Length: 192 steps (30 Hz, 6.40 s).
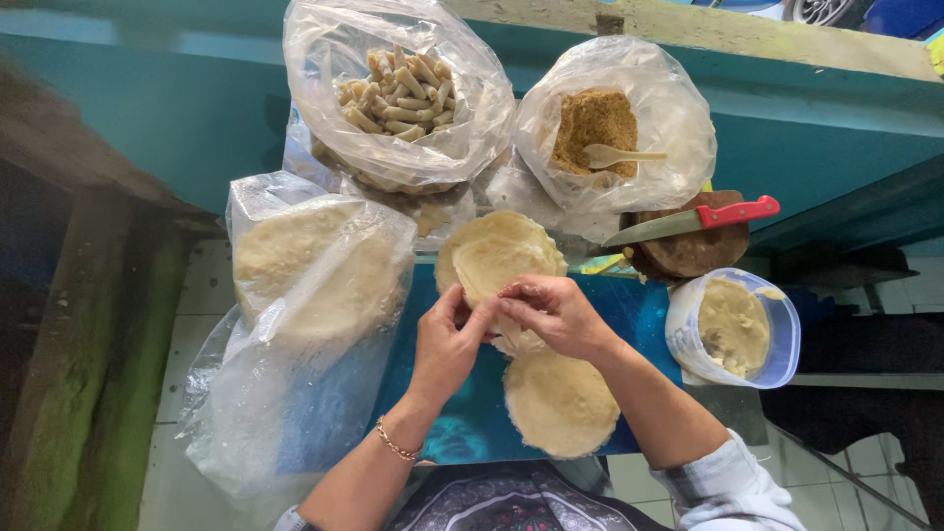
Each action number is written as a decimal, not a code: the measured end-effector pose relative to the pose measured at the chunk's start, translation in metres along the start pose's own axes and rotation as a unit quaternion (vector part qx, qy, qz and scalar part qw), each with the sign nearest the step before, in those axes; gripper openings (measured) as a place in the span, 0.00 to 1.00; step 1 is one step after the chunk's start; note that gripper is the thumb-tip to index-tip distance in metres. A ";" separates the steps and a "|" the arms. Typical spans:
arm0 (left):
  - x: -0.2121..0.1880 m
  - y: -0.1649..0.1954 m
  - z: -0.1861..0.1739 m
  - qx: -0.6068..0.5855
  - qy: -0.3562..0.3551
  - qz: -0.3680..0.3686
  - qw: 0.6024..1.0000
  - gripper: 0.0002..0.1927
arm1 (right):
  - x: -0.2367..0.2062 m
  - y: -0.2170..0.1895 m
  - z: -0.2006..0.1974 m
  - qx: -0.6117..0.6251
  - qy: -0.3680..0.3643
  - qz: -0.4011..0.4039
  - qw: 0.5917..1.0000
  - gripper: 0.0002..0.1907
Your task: The person peels a thin outer skin off round dough discs one at a time, pulling the skin away by hand and setting the peeled disc aside on the table. They work through a stack of discs, occasionally lifting and repositioning them to remove the skin completely.
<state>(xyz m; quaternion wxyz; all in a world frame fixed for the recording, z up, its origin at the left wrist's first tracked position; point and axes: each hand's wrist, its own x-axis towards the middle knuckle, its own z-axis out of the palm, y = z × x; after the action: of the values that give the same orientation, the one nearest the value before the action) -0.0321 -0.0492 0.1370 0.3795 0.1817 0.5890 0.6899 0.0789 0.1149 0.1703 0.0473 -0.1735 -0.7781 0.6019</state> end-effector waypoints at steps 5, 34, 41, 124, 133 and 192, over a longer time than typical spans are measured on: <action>-0.003 0.009 0.001 -0.044 0.006 0.115 0.992 0.07 | 0.001 -0.007 -0.007 0.094 0.041 0.028 0.994 0.06; -0.008 0.006 -0.019 -0.362 -0.057 0.019 0.930 0.08 | -0.014 -0.046 -0.033 -0.108 0.353 -0.130 0.920 0.08; -0.010 0.011 -0.025 -0.406 -0.038 0.059 0.911 0.06 | -0.020 -0.047 -0.067 -0.095 0.407 -0.150 0.896 0.08; -0.017 0.006 -0.002 -0.105 -0.068 0.080 0.989 0.08 | -0.033 -0.025 0.018 -0.023 0.111 -0.075 0.991 0.14; -0.023 0.009 -0.001 -0.158 -0.134 0.102 0.973 0.06 | -0.031 -0.020 0.027 -0.125 0.267 -0.178 0.939 0.07; -0.049 0.011 -0.047 -0.098 0.150 0.117 0.977 0.08 | -0.137 -0.048 -0.033 -0.089 0.154 -0.005 0.984 0.09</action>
<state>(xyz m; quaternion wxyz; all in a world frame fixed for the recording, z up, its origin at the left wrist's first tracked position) -0.0368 -0.1170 0.1456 0.2194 0.1052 0.5438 0.8031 0.2062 0.0902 0.2432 0.1539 -0.2639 -0.8128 0.4960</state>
